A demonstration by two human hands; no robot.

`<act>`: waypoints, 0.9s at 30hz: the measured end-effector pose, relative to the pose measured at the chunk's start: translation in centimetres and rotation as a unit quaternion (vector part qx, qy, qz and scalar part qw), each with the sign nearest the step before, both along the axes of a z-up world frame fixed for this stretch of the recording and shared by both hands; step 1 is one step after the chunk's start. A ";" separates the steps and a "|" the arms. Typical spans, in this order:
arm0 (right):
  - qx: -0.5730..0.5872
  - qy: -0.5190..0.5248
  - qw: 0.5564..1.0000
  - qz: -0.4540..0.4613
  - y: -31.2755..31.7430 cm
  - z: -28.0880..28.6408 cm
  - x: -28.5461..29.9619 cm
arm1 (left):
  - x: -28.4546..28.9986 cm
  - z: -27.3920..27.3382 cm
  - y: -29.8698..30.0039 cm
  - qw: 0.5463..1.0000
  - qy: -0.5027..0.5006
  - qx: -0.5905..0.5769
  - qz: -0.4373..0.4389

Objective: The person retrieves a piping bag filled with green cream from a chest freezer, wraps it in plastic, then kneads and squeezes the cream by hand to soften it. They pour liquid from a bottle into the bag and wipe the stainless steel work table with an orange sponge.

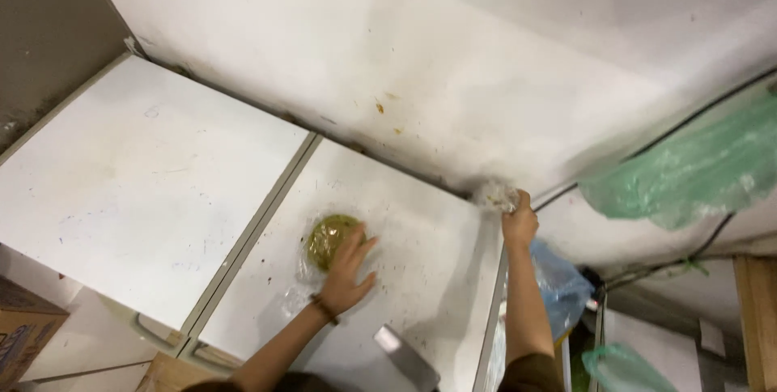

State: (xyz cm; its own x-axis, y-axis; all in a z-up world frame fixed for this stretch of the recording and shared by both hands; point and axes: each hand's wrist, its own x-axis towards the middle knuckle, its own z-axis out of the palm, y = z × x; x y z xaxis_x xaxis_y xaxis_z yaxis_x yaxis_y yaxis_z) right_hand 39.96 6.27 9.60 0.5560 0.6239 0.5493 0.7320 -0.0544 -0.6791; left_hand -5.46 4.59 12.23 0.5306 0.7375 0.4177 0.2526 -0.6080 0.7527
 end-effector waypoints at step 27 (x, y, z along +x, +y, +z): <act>-0.150 -0.066 0.985 0.064 -10.3 -3.3 -9.4 | 3.8 -3.3 3.4 0.923 0.010 -0.384 -0.024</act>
